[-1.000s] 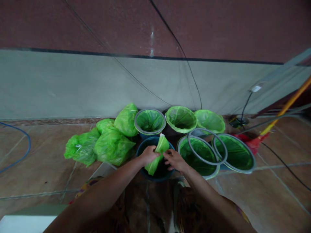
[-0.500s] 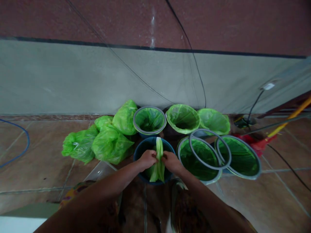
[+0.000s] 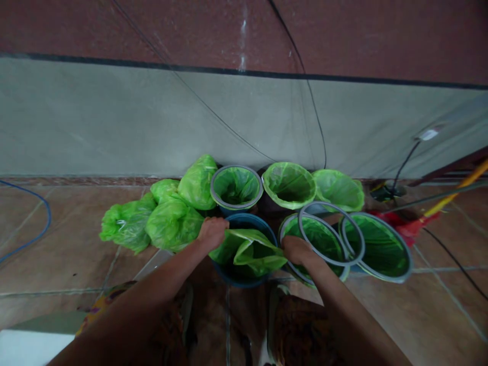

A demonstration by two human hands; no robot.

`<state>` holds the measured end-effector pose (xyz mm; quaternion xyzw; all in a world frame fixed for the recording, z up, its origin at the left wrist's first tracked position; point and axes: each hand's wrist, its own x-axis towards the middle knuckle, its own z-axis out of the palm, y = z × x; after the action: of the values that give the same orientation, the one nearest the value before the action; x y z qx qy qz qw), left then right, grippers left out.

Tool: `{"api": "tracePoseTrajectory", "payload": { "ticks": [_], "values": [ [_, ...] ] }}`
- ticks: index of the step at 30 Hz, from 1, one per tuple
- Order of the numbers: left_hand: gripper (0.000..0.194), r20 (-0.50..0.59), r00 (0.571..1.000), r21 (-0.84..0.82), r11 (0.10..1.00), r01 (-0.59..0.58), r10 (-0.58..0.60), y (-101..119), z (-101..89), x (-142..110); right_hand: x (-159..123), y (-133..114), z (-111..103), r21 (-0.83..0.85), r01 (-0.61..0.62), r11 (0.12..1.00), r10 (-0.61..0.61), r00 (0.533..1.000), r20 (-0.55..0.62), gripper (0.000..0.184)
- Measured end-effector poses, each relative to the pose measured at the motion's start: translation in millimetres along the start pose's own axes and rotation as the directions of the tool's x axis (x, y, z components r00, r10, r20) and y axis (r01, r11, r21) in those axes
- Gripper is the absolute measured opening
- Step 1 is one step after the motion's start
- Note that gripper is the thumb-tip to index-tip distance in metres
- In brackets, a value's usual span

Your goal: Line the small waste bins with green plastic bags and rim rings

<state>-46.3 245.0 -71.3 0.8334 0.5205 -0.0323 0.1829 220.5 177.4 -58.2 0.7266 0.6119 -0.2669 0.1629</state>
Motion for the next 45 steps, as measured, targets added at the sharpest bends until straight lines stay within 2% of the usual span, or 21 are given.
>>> {"api": "tracePoseTrajectory", "payload": {
  "ticks": [2,3,6,9,12,16,21,24,27,31,33,36,38,40,42,45],
  "values": [
    [0.024,-0.032,0.997,0.044,0.997,-0.069,0.070,5.6,-4.2,-0.2,-3.4,-0.4,-3.1,-0.031,0.087,0.996,-0.084,0.993,0.082,0.022],
    [0.023,-0.045,0.993,0.062,0.993,-0.103,0.105,9.7,-7.1,-0.9,-4.4,-1.9,-3.7,-0.025,0.137,0.990,-0.134,0.987,0.083,0.031],
    [0.022,-0.067,0.981,0.112,0.978,-0.174,0.182,22.7,-16.8,-4.5,-3.0,-10.5,-0.9,0.119,0.275,0.954,-0.265,0.960,-0.091,0.057],
    [0.026,-0.040,0.978,0.143,0.970,-0.197,0.205,31.6,-21.5,-9.0,2.1,-21.7,8.3,0.284,0.414,0.865,-0.342,0.900,-0.269,0.069],
    [0.028,0.011,0.978,0.132,0.969,-0.209,0.209,34.3,-18.0,-12.1,6.1,-30.0,17.9,0.396,0.489,0.777,-0.313,0.847,-0.430,0.074],
    [0.024,-0.017,0.961,0.059,0.960,-0.275,0.276,33.8,-8.3,-12.1,4.8,-34.6,21.0,0.436,0.446,0.782,-0.160,0.819,-0.551,0.075],
    [0.019,-0.129,0.938,-0.100,0.937,-0.335,0.321,35.4,-0.5,-11.3,-3.2,-42.3,16.9,0.359,0.519,0.776,-0.294,0.800,-0.523,0.064],
    [0.011,-0.162,0.936,-0.164,0.926,-0.339,0.314,35.7,2.4,-12.4,-6.4,-48.5,15.7,0.297,0.449,0.843,-0.289,0.842,-0.455,0.044],
    [0.021,-0.154,0.937,-0.175,0.925,-0.338,0.313,34.2,3.9,-12.4,-8.4,-53.3,13.1,0.182,0.335,0.925,-0.246,0.889,-0.385,0.022],
    [0.023,-0.113,0.958,-0.112,0.955,-0.276,0.264,32.9,2.7,-10.8,-12.0,-56.5,4.8,0.136,0.256,0.957,-0.202,0.925,-0.321,0.024],
    [0.040,-0.120,0.972,-0.067,0.975,-0.212,0.204,31.9,1.0,-10.1,-13.1,-53.9,-1.7,0.116,0.200,0.973,-0.152,0.932,-0.329,0.026],
    [0.070,-0.190,0.978,0.012,0.996,-0.088,0.089,25.6,-3.5,-9.0,-11.4,-38.5,-13.2,0.046,0.038,0.998,-0.020,0.939,-0.343,0.028],
    [0.076,-0.230,0.973,0.057,0.998,0.025,-0.011,17.2,-7.8,-7.7,-8.2,-20.8,-20.2,0.000,-0.094,0.996,0.089,0.944,-0.318,0.030],
    [0.067,-0.205,0.972,0.087,0.987,0.136,-0.116,7.5,-12.3,-6.1,-4.9,-1.7,-24.6,-0.023,-0.198,0.980,0.185,0.945,-0.268,0.031],
    [0.050,-0.119,0.973,0.089,0.973,0.211,-0.200,-0.5,-14.9,-4.8,-2.5,12.6,-25.4,-0.021,-0.260,0.965,0.251,0.945,-0.209,0.032],
    [0.033,-0.013,0.970,0.058,0.968,0.244,-0.244,-4.0,-12.1,-3.5,-1.4,16.3,-20.1,-0.002,-0.232,0.973,0.228,0.959,-0.166,0.033]
  ]
}}
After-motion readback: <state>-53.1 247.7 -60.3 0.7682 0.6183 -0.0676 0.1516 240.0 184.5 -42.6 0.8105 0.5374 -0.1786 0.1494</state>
